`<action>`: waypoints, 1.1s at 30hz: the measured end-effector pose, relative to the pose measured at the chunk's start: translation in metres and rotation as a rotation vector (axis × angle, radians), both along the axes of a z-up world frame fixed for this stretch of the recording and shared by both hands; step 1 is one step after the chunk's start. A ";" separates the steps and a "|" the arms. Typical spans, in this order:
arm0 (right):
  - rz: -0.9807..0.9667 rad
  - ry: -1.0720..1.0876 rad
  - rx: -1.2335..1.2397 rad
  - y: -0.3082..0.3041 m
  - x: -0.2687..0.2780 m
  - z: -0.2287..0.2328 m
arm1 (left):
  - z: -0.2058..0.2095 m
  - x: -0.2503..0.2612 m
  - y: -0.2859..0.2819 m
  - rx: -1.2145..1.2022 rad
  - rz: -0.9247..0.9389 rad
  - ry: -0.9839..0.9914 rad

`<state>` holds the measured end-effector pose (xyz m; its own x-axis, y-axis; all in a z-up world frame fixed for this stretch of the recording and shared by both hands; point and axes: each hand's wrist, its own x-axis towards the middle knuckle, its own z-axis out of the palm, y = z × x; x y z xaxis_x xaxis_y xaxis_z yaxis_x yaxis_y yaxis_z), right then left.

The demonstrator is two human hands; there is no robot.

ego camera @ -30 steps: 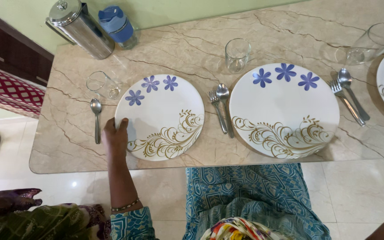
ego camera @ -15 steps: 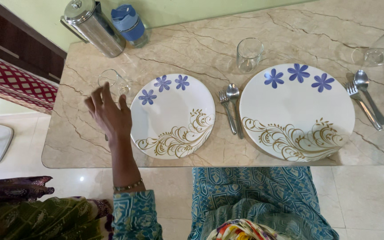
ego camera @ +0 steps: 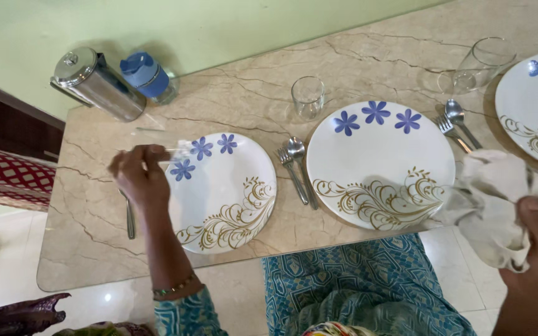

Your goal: The person wipes and polishes plates and small glasses with a white cloth.

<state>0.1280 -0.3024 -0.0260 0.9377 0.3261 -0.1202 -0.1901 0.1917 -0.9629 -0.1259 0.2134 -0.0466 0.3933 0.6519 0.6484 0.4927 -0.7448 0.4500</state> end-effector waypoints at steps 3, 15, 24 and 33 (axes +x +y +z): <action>0.029 -0.040 0.022 0.018 -0.009 -0.010 | -0.004 0.031 -0.089 -0.641 -0.519 -0.381; -0.244 -1.630 -0.497 0.135 -0.086 -0.018 | -0.027 0.103 -0.286 -1.051 -0.736 -0.524; 0.614 0.029 0.110 0.141 -0.015 -0.010 | 0.011 0.099 -0.286 -0.353 -0.887 -0.439; -0.159 -1.233 -0.342 0.144 -0.076 -0.015 | 0.003 0.098 -0.284 -0.639 -0.609 -0.368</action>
<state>0.0521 -0.1581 -0.0408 0.5138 0.3260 0.7936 0.8573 -0.1601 -0.4892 -0.0276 -0.0709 -0.0434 0.6244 0.6761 0.3911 -0.1514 -0.3865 0.9098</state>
